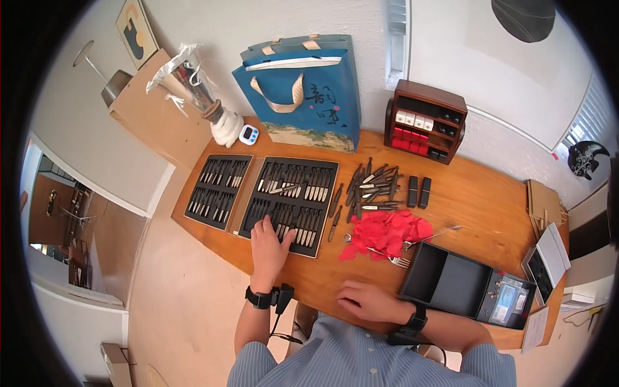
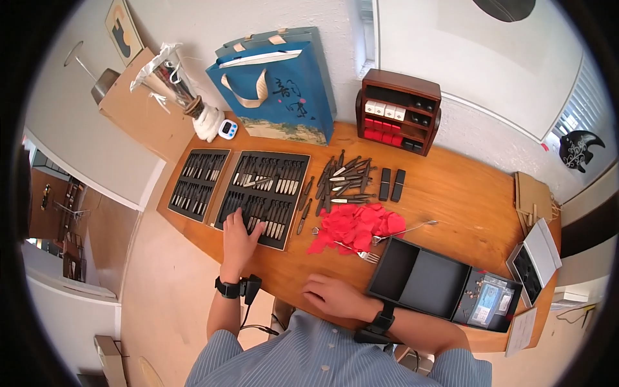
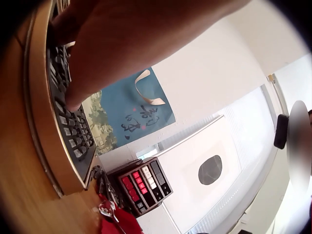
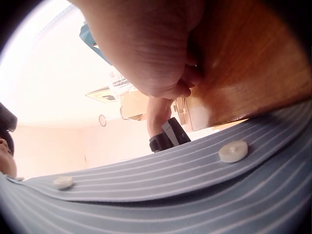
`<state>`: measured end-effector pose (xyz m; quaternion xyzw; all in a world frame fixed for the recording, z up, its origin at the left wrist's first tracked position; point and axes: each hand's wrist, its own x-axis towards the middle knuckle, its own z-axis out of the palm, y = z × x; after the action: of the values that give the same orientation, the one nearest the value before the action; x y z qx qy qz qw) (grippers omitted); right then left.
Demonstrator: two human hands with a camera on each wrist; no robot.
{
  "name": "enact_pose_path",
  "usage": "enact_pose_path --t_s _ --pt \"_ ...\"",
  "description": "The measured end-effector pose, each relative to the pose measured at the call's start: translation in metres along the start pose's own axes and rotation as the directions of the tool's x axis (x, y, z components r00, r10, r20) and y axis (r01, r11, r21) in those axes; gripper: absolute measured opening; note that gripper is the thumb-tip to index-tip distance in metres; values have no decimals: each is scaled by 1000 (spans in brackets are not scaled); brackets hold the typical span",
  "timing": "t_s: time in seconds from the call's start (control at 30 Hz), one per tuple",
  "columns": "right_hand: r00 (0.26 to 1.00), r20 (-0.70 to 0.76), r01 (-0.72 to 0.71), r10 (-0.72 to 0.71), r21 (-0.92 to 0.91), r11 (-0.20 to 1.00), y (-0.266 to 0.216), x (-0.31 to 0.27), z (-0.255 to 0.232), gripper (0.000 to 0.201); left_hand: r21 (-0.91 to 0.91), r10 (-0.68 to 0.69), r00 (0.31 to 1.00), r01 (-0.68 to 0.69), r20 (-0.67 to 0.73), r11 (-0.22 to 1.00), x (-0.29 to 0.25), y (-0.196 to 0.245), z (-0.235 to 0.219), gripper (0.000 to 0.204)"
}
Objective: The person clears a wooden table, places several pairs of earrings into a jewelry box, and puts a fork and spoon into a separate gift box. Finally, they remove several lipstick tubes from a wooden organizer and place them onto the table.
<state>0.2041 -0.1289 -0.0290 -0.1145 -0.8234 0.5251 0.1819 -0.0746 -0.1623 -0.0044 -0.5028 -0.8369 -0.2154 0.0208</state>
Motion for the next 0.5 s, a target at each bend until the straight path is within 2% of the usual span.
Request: enact_pose_path --t_s 0.03,0.07,0.13,0.23,0.37,0.43,0.5 --pt "1000 -6 5 -5 -2 1000 1 0 0 14 29 47 998 -45 -47 999 2 -15 10 56" --pt "1000 -12 7 -7 -5 1000 1 -1 0 14 28 42 998 -40 -47 999 4 -17 7 56" --pt "1000 -12 3 -3 -9 1000 1 -1 -1 14 -25 -6 998 8 60 1000 10 -15 2 45" --pt "1000 -12 -2 2 -8 1000 -2 -1 -1 14 -37 3 1000 -3 7 999 13 -17 10 40" --pt "1000 -12 0 0 -7 1000 -4 0 -3 14 -57 -43 999 43 -9 997 18 -8 19 49" --pt "1000 -16 2 -2 -6 1000 -1 0 -1 14 26 -78 996 79 -48 996 20 -2 26 55" --pt "1000 -20 7 -7 -8 1000 -1 0 -1 14 14 -93 995 93 -22 996 27 -3 23 55"
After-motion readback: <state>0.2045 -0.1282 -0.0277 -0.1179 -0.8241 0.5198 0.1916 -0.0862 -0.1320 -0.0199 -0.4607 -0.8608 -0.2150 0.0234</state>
